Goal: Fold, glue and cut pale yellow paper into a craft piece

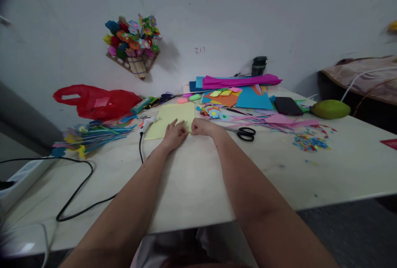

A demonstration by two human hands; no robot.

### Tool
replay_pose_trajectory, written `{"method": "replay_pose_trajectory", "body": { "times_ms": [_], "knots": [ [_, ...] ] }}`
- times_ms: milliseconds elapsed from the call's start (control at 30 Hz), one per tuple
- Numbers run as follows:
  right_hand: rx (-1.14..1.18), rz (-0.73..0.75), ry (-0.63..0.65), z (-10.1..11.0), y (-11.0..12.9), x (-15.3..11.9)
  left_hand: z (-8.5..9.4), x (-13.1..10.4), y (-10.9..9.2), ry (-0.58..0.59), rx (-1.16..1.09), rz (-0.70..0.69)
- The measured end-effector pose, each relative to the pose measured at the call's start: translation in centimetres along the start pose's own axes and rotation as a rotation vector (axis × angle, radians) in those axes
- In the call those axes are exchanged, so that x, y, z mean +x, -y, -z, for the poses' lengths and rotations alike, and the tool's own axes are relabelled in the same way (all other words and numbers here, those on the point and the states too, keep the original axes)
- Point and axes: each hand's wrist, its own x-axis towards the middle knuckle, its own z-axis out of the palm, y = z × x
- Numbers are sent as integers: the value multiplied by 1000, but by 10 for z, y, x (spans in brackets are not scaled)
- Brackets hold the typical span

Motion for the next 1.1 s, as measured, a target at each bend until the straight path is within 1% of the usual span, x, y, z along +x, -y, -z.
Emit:
{"method": "replay_pose_trajectory", "body": {
  "times_ms": [233,567,767,967,1100],
  "knots": [
    [-7,0,35,1,-6,2,-3,2,2,9,-12,19],
    [-142,-38,72,8,8,-2,-1,1,1,22,20,34],
    [-206,-57,70,10,12,-3,-1,1,0,14,30,29],
    [-241,-91,67,8,11,-1,1,0,-2,11,49,59],
    [-222,-149,40,7,8,3,1,0,-2,16,49,75]
  ]
}}
